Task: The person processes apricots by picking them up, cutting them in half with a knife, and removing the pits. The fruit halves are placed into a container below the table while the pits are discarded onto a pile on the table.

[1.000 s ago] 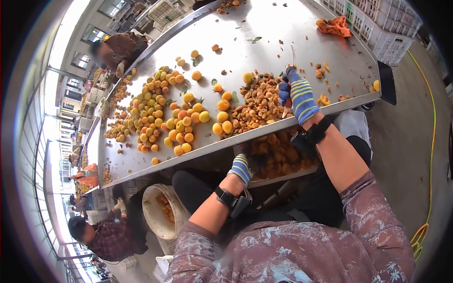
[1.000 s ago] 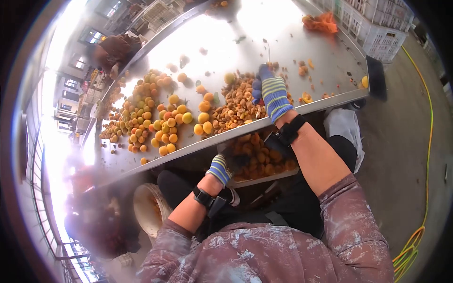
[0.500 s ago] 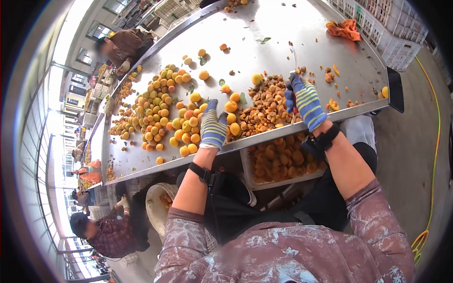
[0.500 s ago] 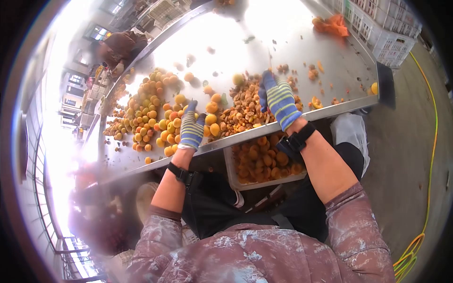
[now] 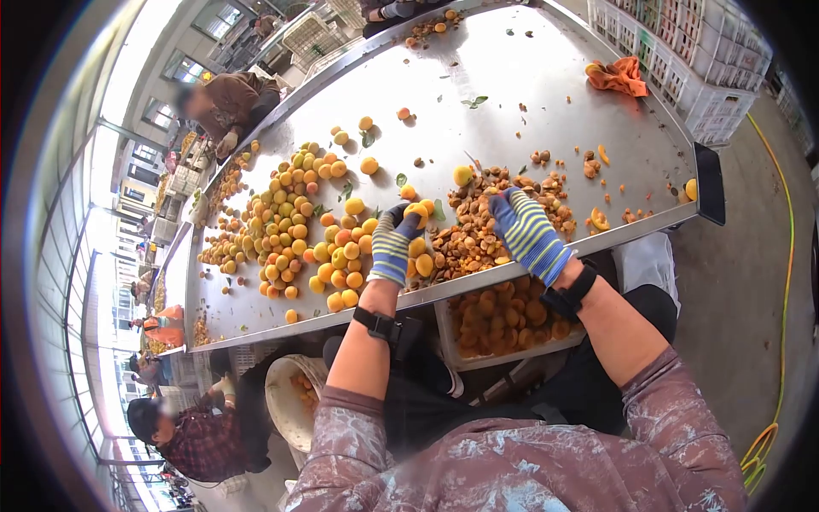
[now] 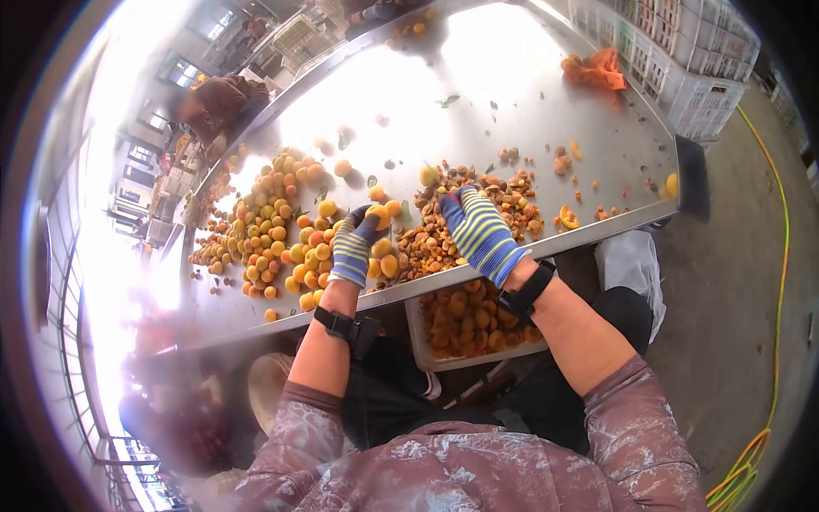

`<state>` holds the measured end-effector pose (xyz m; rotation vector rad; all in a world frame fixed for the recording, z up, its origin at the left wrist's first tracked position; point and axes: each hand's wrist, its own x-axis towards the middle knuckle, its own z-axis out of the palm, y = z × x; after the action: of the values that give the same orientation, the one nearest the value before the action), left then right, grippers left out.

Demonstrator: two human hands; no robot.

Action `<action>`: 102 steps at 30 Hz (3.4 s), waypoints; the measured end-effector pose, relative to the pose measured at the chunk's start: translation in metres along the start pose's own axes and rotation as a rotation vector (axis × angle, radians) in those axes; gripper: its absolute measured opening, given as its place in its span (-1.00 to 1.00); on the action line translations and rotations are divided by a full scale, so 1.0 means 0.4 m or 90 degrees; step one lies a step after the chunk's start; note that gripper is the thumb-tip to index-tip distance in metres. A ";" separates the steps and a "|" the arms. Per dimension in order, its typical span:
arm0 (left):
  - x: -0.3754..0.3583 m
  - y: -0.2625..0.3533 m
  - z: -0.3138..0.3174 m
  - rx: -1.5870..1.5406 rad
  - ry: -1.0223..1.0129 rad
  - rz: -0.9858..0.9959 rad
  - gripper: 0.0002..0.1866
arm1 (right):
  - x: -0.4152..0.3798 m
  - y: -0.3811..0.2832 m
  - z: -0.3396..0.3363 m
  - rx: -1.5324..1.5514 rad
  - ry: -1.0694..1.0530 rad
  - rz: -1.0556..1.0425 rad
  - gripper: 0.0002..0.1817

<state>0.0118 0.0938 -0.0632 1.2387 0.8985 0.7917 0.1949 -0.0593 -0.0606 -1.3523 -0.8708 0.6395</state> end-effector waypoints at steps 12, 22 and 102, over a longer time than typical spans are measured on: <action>-0.175 0.041 0.157 -0.525 -0.095 -0.182 -0.56 | -0.076 -0.121 0.029 0.223 -0.169 0.110 -0.71; -0.198 0.053 0.189 -0.423 -0.052 -0.197 -0.57 | -0.081 -0.101 0.019 -0.009 -0.131 -0.020 -0.64; -0.183 0.020 0.201 -0.495 -0.213 -0.177 -0.40 | -0.109 -0.114 -0.017 -0.337 -0.174 -0.044 -0.54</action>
<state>0.0511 -0.0047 -0.0380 0.5188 0.4004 0.5939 0.1723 -0.1050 -0.0225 -1.7186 -1.3689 0.5676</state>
